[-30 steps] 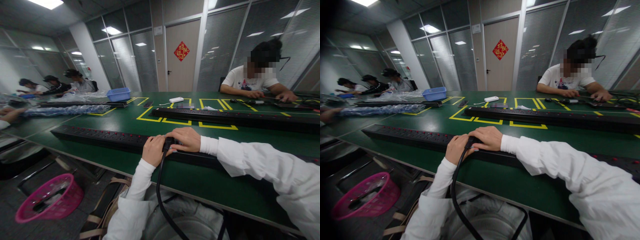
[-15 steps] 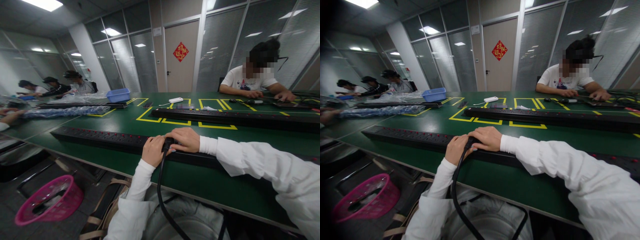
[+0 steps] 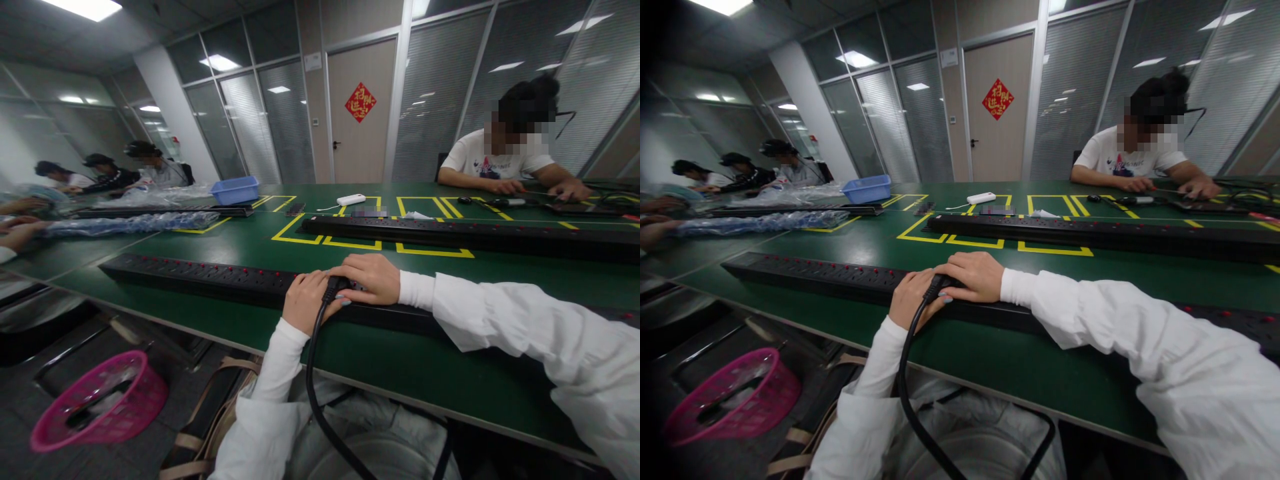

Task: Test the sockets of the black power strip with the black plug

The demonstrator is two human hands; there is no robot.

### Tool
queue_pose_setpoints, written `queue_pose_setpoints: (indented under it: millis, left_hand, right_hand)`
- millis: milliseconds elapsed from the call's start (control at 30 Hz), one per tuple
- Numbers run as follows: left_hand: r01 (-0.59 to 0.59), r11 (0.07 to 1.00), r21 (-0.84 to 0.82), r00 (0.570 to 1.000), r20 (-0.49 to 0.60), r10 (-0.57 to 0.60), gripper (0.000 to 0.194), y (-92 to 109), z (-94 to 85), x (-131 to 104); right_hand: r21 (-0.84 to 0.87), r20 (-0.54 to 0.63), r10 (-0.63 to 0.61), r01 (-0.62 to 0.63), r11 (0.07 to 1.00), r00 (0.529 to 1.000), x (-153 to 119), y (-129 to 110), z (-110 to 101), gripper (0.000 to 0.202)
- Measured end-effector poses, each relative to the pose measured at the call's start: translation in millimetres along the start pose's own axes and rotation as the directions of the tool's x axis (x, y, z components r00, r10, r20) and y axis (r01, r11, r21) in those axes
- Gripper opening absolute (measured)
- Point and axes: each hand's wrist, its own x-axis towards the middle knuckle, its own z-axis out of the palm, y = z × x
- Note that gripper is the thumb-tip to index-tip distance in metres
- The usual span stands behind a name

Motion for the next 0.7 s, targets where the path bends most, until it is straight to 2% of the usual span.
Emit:
queue_pose_setpoints:
  millis: [433,567,700]
  left_hand:
    - [0.04,0.998,-0.046,0.999,0.022,-0.039,0.046,5.2,-4.2,5.4]
    - [0.037,0.997,-0.067,0.999,0.004,-0.037,0.039,9.0,-7.6,9.8]
    - [0.03,0.993,-0.115,0.997,0.069,-0.022,0.037,15.2,-10.6,17.9]
  right_hand:
    - [0.209,0.002,0.064,-0.063,0.976,0.998,-1.3,5.1,3.0,0.036]
    - [0.226,0.035,0.114,-0.119,0.967,0.993,-3.1,8.3,0.9,0.035]
    - [0.23,0.091,0.187,-0.203,0.952,0.978,-9.6,10.0,-6.3,0.033]
